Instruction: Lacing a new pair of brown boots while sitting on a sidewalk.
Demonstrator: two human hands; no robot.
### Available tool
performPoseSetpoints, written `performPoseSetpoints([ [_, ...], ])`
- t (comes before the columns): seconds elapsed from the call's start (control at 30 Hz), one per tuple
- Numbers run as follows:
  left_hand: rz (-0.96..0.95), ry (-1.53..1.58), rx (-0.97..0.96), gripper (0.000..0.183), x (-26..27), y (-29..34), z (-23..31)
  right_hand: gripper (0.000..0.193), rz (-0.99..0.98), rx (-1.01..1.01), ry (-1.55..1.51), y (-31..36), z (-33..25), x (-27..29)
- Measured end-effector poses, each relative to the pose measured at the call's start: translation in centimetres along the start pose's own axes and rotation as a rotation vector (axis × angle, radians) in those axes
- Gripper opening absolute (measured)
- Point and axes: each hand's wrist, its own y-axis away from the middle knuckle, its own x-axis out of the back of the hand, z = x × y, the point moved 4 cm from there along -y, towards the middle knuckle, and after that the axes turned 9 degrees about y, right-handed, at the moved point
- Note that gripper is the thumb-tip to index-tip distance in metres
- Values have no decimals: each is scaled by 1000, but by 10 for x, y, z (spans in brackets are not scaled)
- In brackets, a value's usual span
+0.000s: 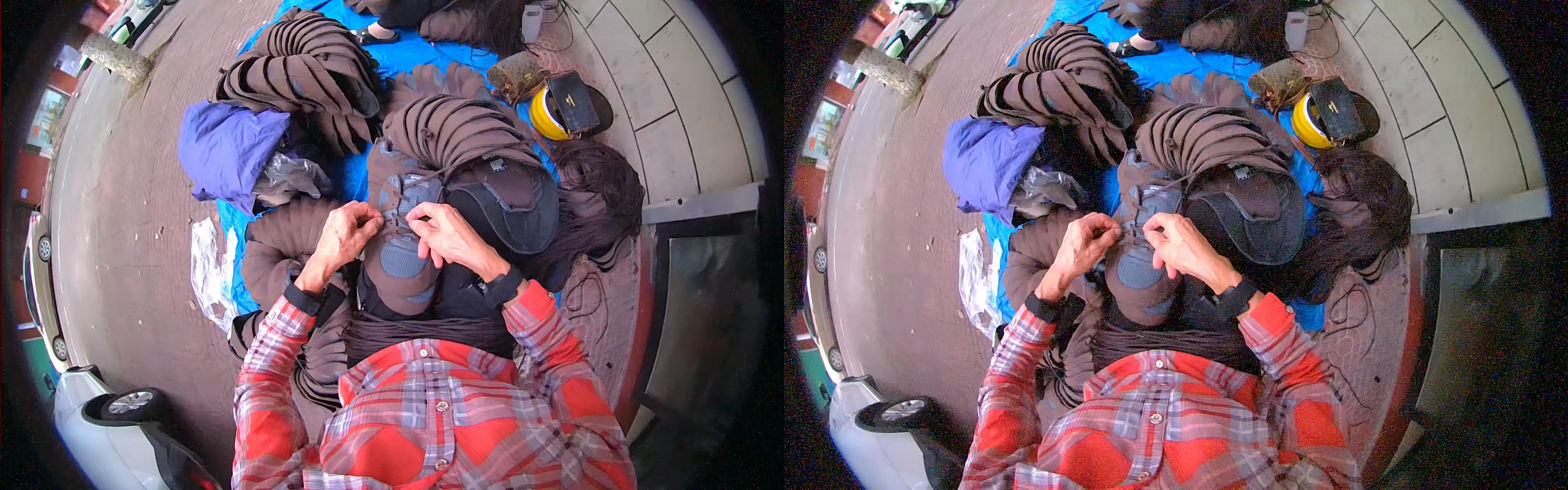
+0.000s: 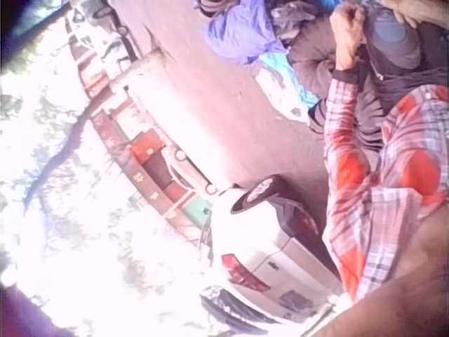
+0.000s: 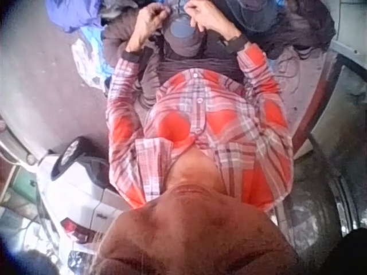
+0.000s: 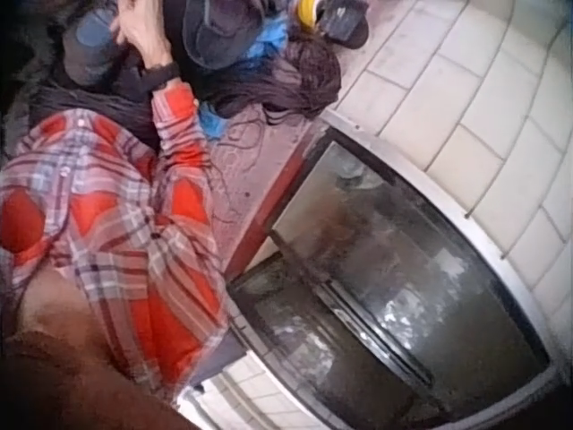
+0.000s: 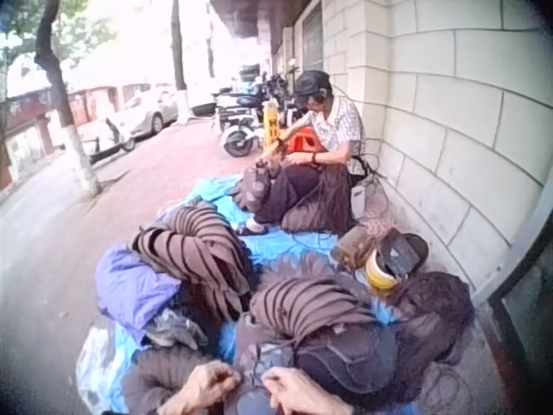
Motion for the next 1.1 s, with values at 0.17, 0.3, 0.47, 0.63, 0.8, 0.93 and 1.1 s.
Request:
performPoseSetpoints([
  [0.17, -98, -2, 30, 14, -1, -6, 6, 51, -280, -52, -441, 4, 5, -10],
  [0.3, -177, -335, -181, 9, -5, -12, 21, 58, -374, -113, -660, 6, 8, -10],
  [0.47, -165, 99, 33, 18, -8, -16, 2, 59, -513, -118, -915, 2, 25, -16],
  [0.63, -129, 779, 430, 16, -22, -4, -41, 58, -531, -200, -835, -1, 17, -12],
  [0.8, -112, 806, 500, 14, -25, 2, -39, 53, -559, -189, -316, -3, -3, 6],
  [0.93, -97, 816, 486, 10, -25, 1, -33, 38, -499, -153, 181, -35, -16, 10],
  [1.1, -33, 553, 319, 13, -34, 2, -40, 29, -470, -146, 114, -49, -8, 10],
])
